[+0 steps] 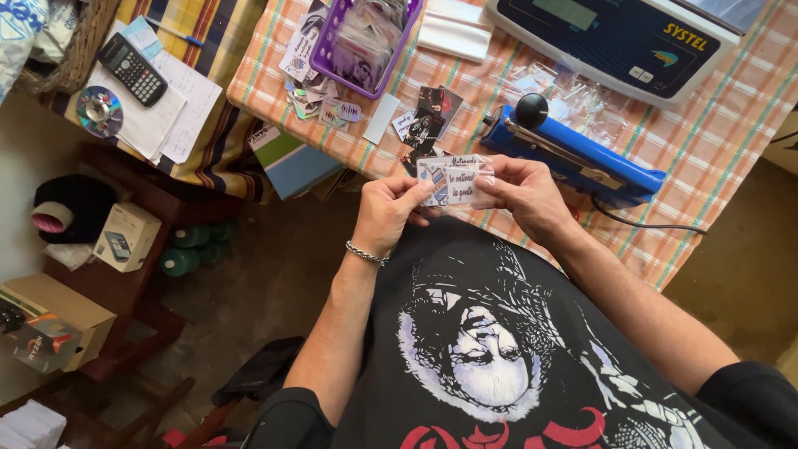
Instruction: Packaging small printed stickers into plastic bags and sealing them with a heat sealer
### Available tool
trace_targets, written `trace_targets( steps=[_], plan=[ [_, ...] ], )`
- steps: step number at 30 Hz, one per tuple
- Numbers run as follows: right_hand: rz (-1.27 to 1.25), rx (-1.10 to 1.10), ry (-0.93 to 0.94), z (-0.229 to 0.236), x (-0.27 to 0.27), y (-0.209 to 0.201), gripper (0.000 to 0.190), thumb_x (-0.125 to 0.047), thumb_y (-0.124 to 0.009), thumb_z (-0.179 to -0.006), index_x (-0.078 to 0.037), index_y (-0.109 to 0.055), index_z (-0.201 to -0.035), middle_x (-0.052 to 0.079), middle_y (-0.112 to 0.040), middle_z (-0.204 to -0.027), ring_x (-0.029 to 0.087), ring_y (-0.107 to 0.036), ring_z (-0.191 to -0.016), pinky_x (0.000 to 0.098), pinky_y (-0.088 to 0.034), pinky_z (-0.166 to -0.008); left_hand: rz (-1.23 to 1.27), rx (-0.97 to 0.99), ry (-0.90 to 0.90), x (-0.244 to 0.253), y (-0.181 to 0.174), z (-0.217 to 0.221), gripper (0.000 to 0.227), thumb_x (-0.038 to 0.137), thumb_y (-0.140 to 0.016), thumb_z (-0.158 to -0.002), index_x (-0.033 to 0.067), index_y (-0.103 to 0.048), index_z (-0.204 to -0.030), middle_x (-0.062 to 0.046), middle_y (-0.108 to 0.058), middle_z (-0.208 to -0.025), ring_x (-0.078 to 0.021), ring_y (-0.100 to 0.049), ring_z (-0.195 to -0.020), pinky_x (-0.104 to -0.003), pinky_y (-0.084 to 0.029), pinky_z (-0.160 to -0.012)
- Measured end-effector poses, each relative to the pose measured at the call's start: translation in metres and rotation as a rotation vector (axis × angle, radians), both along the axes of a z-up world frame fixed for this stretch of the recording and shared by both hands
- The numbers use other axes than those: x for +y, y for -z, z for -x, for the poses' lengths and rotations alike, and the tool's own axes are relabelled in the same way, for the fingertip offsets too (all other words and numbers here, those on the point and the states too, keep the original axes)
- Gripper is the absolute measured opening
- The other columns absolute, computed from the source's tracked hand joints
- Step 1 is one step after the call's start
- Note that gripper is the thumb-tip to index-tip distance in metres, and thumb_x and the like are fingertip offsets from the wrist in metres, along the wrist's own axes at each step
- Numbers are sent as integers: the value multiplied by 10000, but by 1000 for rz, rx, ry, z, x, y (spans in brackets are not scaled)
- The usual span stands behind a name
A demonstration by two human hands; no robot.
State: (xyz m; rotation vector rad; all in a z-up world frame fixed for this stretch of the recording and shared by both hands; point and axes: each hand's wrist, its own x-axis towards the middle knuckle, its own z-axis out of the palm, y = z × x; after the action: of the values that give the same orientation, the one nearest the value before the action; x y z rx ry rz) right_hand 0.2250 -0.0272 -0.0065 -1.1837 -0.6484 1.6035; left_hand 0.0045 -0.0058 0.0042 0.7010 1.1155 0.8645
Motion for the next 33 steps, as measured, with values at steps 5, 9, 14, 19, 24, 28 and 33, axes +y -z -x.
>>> trace_targets(
  steps=[5,9,14,19,24,28,33],
  plan=[
    [-11,-182,-18,-14,-3,6,146,-97,-824,-877,4,-735,-933,36,-649,-981,56,-624,-700,214,-595,-545,-25,16,19,2,10,4,187,84,-751,-925,-100,-728,-949,-275,-744,-775,-296,-771,-656,-285,-640,-487],
    [44,-166,28,-23,-2,-20,117,-103,-790,-908,-12,-749,-969,-33,-525,-741,-17,-409,-588,139,-339,-460,-40,31,20,6,-8,8,170,90,-740,-926,-81,-737,-925,-251,-760,-799,-281,-777,-669,-274,-638,-509],
    [-163,-396,172,-47,-2,-49,69,57,-700,-939,12,-702,-991,181,-606,-658,184,-621,-467,290,-468,-410,53,-121,-114,14,-5,16,146,81,-726,-918,-63,-702,-921,-240,-764,-819,-285,-768,-640,-300,-631,-461],
    [-550,-711,69,-91,-25,-43,90,30,-724,-1018,97,-697,-1072,176,-683,-865,245,-654,-739,274,-517,-607,130,-196,-101,19,-6,35,151,143,-732,-887,-8,-733,-891,-200,-771,-811,-172,-723,-597,-231,-560,-431],
    [-554,-681,55,-81,-26,-52,145,-23,-611,-986,59,-730,-1001,116,-690,-798,118,-568,-599,224,-427,-533,162,-199,-92,20,-6,38,151,146,-733,-879,-4,-725,-897,-215,-768,-810,-188,-723,-594,-239,-546,-424],
    [-535,-773,169,-61,-22,-56,70,54,-804,-981,56,-735,-992,128,-714,-879,139,-612,-726,232,-473,-646,136,-172,-60,22,-12,35,147,132,-738,-871,-14,-720,-864,-214,-768,-806,-192,-713,-581,-237,-544,-418],
    [-495,-616,249,-56,-14,-50,71,85,-804,-966,89,-755,-1018,132,-673,-715,80,-576,-665,279,-519,-614,124,-293,-98,20,2,34,137,83,-730,-917,-51,-702,-906,-237,-766,-821,-307,-774,-659,-344,-639,-477]
  ],
)
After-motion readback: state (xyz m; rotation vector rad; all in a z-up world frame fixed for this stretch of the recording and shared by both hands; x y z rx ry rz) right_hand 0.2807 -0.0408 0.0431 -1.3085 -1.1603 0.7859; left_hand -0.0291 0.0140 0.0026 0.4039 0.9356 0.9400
